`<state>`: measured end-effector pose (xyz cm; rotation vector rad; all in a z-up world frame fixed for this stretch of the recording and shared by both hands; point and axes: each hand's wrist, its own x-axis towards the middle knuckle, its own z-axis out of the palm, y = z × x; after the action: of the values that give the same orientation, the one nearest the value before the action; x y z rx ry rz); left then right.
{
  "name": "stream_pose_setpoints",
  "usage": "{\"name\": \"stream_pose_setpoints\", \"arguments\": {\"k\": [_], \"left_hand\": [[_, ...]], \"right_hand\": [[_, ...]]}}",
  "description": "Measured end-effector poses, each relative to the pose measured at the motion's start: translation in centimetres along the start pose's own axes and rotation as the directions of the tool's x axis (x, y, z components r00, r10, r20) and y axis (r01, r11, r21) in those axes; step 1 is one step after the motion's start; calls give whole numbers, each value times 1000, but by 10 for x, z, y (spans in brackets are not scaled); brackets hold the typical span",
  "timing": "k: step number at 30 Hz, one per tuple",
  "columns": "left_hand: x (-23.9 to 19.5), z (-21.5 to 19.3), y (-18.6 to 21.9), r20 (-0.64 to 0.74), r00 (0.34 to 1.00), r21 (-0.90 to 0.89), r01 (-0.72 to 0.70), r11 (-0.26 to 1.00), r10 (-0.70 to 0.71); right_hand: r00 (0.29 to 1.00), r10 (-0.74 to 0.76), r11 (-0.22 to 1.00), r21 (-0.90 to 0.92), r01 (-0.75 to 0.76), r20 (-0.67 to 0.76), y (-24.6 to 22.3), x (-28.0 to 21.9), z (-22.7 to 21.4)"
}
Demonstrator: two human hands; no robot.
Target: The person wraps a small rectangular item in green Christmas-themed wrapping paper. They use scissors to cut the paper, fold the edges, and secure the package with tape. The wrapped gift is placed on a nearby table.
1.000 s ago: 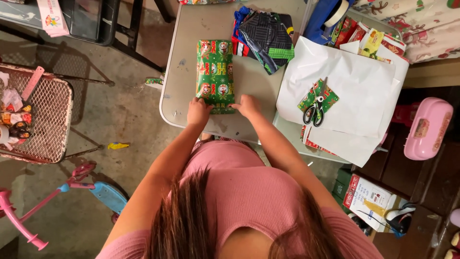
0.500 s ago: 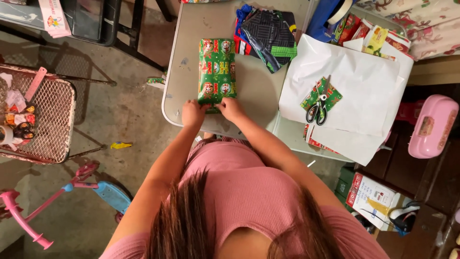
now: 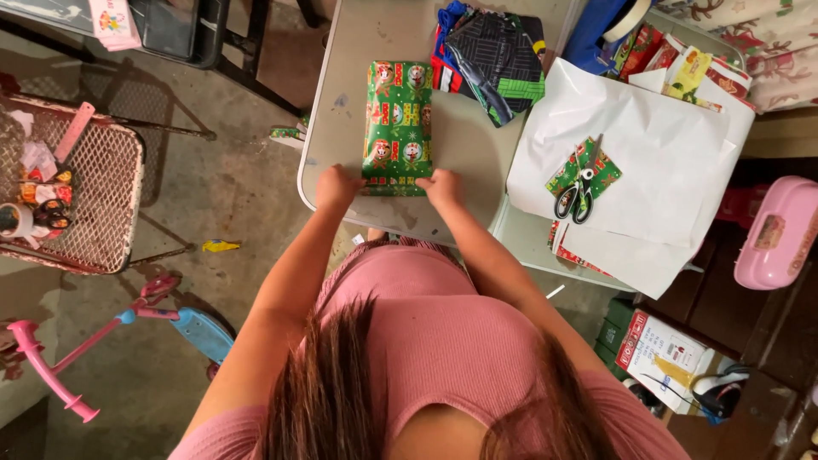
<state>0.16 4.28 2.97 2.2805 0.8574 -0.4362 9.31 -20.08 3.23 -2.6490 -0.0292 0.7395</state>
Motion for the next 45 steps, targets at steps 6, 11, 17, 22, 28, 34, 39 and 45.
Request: {"name": "stream_pose_setpoints", "arguments": {"k": [6,11,17,22,28,34,39,45], "left_hand": [[-3,-3,-28,19,999,-222,46,974,-42],[-27,35,-39,123,991,-215,74,974,-49],[-49,40,-11,247,957,-485,259,835,-153],[-51,37,-1,122,972,-716,227,660,-201],[-47,23,5,96,976,-829,188,527,-196],[-38,31,-1,-13,992,-336,115,935,-126],[-34,33,2,13,990,-335,136,932,-140],[-56,1,26,59,979,-403,200,893,-193]], "right_hand": [[994,66,977,208,-47,-85,30,-7,7],[994,93,968,241,-75,-63,28,-19,23],[970,241,769,607,-199,13,25,-18,33],[986,156,352,929,-114,62,17,-29,24],[993,114,351,936,-16,-26,6,-49,7],[992,104,348,937,32,-72,0,-64,6],[990,68,343,934,96,-126,-10,-72,4],[987,-15,406,901,153,-161,-22,-76,2]]}}
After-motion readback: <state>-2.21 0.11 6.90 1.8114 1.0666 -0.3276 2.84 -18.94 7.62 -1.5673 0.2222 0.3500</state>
